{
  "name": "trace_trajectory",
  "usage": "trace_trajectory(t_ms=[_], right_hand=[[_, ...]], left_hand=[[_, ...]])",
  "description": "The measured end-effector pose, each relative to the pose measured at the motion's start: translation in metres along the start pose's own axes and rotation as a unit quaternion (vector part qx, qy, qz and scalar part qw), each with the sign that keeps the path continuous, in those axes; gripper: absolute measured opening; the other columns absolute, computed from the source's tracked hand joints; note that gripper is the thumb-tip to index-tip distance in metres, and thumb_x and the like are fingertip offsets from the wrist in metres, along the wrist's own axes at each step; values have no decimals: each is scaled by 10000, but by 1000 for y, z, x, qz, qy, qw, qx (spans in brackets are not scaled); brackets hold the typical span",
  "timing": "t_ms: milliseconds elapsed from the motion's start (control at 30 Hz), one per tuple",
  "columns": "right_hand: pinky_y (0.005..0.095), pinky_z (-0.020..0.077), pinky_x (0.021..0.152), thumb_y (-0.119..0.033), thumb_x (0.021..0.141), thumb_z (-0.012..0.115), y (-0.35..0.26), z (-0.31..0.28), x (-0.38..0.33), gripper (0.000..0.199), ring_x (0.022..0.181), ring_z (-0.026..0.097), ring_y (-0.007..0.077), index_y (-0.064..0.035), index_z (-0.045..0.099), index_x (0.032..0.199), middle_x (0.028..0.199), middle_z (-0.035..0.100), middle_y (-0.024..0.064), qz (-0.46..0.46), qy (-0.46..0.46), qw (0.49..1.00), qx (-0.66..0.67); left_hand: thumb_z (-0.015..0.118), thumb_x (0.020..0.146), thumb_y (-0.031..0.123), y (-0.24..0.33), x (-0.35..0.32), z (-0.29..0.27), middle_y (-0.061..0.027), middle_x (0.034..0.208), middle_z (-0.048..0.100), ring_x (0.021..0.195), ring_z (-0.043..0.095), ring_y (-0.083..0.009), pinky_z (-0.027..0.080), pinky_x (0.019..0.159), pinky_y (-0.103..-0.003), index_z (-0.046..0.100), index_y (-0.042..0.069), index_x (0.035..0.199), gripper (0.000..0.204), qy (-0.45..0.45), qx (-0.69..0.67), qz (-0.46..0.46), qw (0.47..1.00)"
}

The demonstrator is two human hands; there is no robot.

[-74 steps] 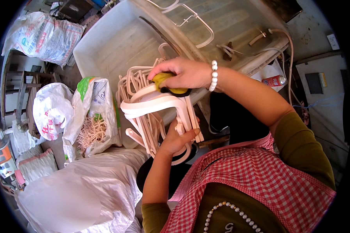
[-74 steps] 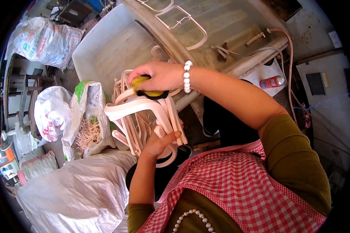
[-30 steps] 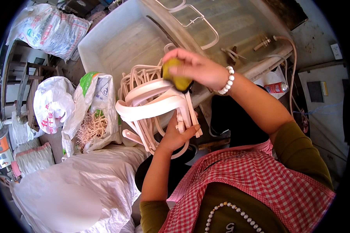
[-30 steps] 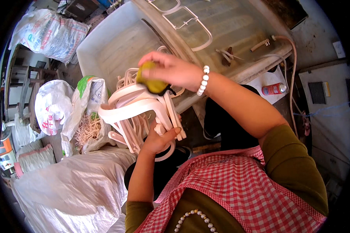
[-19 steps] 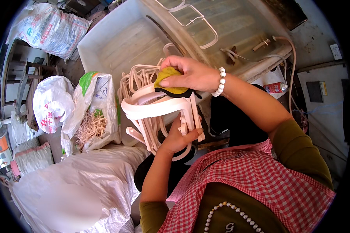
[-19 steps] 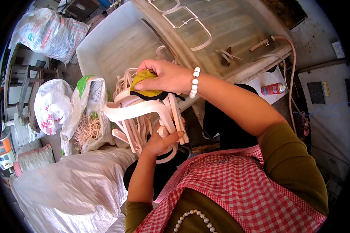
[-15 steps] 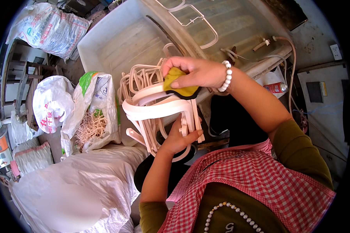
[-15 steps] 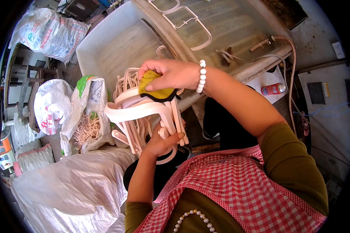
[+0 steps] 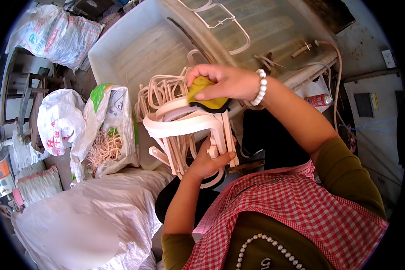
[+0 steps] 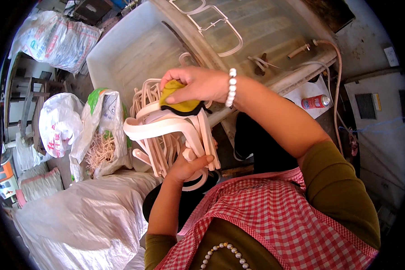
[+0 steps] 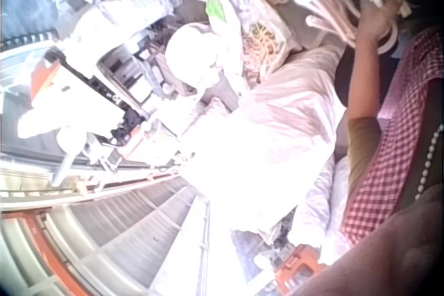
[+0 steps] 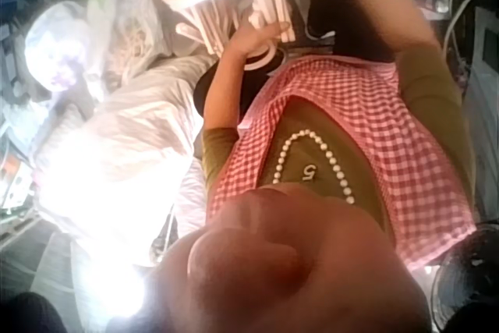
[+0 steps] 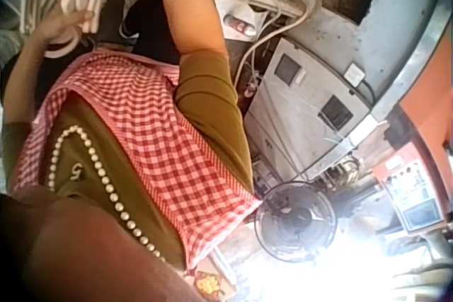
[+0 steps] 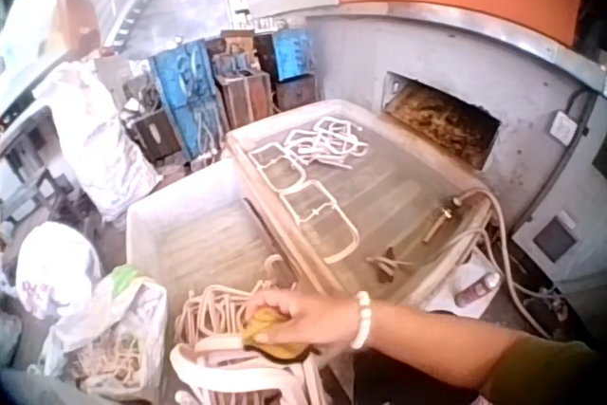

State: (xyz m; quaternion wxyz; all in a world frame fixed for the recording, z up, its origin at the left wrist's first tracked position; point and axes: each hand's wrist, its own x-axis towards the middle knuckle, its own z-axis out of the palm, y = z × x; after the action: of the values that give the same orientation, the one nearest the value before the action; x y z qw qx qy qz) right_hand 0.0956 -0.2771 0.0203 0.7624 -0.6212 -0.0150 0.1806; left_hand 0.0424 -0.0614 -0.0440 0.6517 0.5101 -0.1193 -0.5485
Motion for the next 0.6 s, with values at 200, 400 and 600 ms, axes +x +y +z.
trace_trajectory(t_ms=[200, 400, 600], right_hand=[[210, 457, 778, -124, 866, 671, 6, 3, 2, 256, 878, 546, 71, -44, 536, 1068, 968, 585, 6, -42, 10, 999, -21], [239, 482, 667, -301, 877, 668, 15, 17, 11, 308, 747, 565, 81, -17, 595, 969, 864, 625, 46, 1, 223, 975, 8], [248, 506, 708, -310, 935, 587, 10, 5, 8, 315, 784, 601, 94, -33, 534, 1077, 920, 623, 44, -32, 287, 940, 183]], left_hand=[[704, 774, 90, -2, -1, 0, -38, 977, 584, 871, 562, -121, 473, 772, -266, 508, 17, 1165, 444, 15, 21, 4, 1000], [707, 773, 92, -1, 1, 1, -44, 999, 587, 910, 567, -132, 482, 802, -287, 508, 23, 1175, 453, -2, 87, 11, 996], [712, 775, 98, 7, -1, -1, -44, 991, 594, 898, 571, -122, 485, 793, -273, 525, 16, 1156, 432, 8, 21, 54, 998]])
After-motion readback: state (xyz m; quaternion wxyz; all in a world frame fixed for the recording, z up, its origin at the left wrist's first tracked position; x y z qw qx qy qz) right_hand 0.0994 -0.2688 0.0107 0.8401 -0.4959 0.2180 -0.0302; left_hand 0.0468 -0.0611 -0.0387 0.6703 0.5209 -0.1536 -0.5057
